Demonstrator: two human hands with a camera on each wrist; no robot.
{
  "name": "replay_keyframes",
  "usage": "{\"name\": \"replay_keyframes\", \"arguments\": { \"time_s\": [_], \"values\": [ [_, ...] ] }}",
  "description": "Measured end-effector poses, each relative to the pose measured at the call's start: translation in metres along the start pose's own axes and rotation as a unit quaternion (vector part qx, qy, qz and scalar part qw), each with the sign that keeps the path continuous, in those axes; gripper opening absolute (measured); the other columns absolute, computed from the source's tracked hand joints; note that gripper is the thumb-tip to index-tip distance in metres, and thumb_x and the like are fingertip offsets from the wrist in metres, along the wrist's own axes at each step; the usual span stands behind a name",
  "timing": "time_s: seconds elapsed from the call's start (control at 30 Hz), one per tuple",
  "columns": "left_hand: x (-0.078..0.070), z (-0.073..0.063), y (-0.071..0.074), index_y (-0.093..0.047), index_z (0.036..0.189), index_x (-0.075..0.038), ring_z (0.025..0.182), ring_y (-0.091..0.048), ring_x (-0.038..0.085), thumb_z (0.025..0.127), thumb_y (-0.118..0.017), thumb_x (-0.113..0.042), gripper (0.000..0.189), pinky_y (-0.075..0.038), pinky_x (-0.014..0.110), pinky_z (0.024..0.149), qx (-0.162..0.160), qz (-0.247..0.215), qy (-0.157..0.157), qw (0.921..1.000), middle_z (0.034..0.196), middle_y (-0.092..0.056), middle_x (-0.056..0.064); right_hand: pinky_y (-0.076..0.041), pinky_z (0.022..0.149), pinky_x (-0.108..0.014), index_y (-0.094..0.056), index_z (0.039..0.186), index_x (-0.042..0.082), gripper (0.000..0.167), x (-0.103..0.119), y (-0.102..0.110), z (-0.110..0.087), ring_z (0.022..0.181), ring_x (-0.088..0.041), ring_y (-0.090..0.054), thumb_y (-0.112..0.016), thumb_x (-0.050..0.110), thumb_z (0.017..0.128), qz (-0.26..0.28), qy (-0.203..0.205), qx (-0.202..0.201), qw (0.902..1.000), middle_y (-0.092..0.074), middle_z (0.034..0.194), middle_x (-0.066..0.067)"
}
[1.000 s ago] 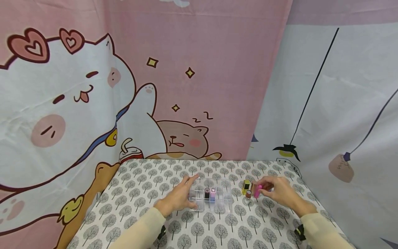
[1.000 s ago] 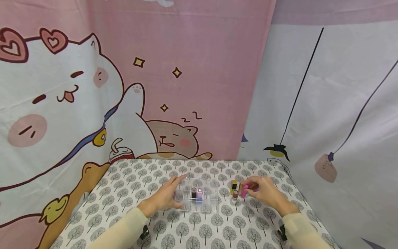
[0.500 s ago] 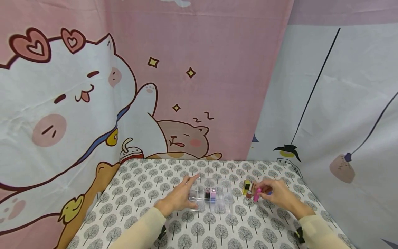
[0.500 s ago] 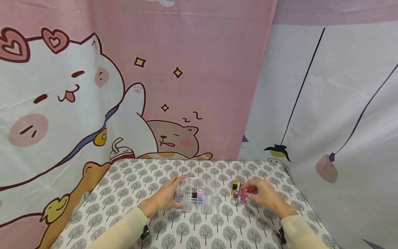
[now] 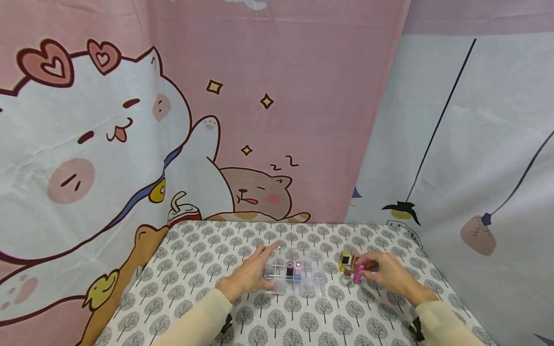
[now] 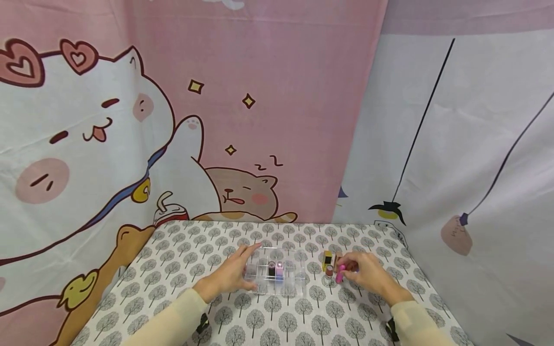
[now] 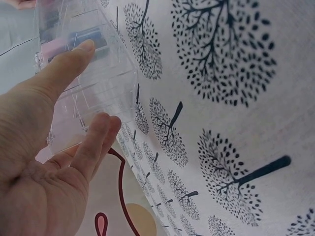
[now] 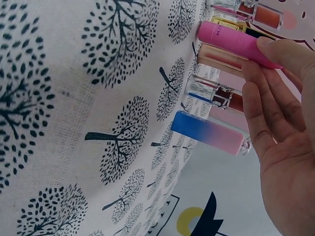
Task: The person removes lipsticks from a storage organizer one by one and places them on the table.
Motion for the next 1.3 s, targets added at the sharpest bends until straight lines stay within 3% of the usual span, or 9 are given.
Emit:
{"name": "replay_keyframes", "arguments": {
  "time_s": [0.27, 0.83, 1.13, 1.3],
  "values": [
    [0.000, 0.001, -0.001, -0.026, 0.186, -0.034, 0.091, -0.064, 0.005, 0.082, -0.109, -0.023, 0.134, -0.063, 0.026, 0.077, -0.001, -0.001, 0.000, 1.0000, 0.168, -0.050, 0.019, -0.068, 0.082, -0.021, -0.085, 0.116, 0.013, 0.028, -0.003, -0.002, 0.000, 0.090, -0.004, -0.077, -0.095, 0.002, 0.092, 0.012, -0.014, 0.001, 0.9998, -0.085, 0.104, 0.003],
    [0.001, 0.001, 0.001, -0.026, 0.186, -0.032, 0.091, -0.061, 0.003, 0.084, -0.108, -0.024, 0.132, -0.062, 0.028, 0.077, 0.000, 0.004, 0.000, 1.0000, 0.168, -0.049, 0.016, -0.069, 0.084, -0.023, -0.085, 0.121, 0.013, 0.032, 0.001, 0.000, -0.001, 0.091, -0.001, -0.076, -0.096, 0.006, 0.093, 0.004, 0.002, -0.003, 1.0000, -0.086, 0.106, 0.005],
    [0.001, 0.001, -0.001, -0.026, 0.186, -0.033, 0.088, -0.061, 0.002, 0.082, -0.109, -0.022, 0.133, -0.062, 0.026, 0.076, 0.001, -0.003, 0.002, 1.0000, 0.168, -0.049, 0.018, -0.072, 0.088, -0.036, -0.085, 0.124, 0.012, 0.030, 0.005, 0.007, -0.002, 0.093, 0.000, -0.076, -0.095, 0.010, 0.096, -0.010, -0.001, -0.020, 0.9997, -0.087, 0.113, 0.002],
    [0.001, 0.000, 0.000, -0.026, 0.186, -0.034, 0.086, -0.060, 0.002, 0.082, -0.109, -0.021, 0.133, -0.062, 0.027, 0.075, 0.001, -0.004, 0.002, 1.0000, 0.168, -0.049, 0.018, -0.072, 0.085, -0.033, -0.086, 0.125, 0.012, 0.030, 0.006, 0.011, -0.001, 0.091, -0.001, -0.076, -0.094, 0.006, 0.096, -0.012, 0.001, -0.033, 0.9994, -0.087, 0.108, 0.004]
  ]
}}
Point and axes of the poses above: each hand's wrist, its own z-axis towards the middle knuckle, its own y-axis out of the back of the hand, x = y × z, the point moved 5 cm from there along z, towards the middle knuckle
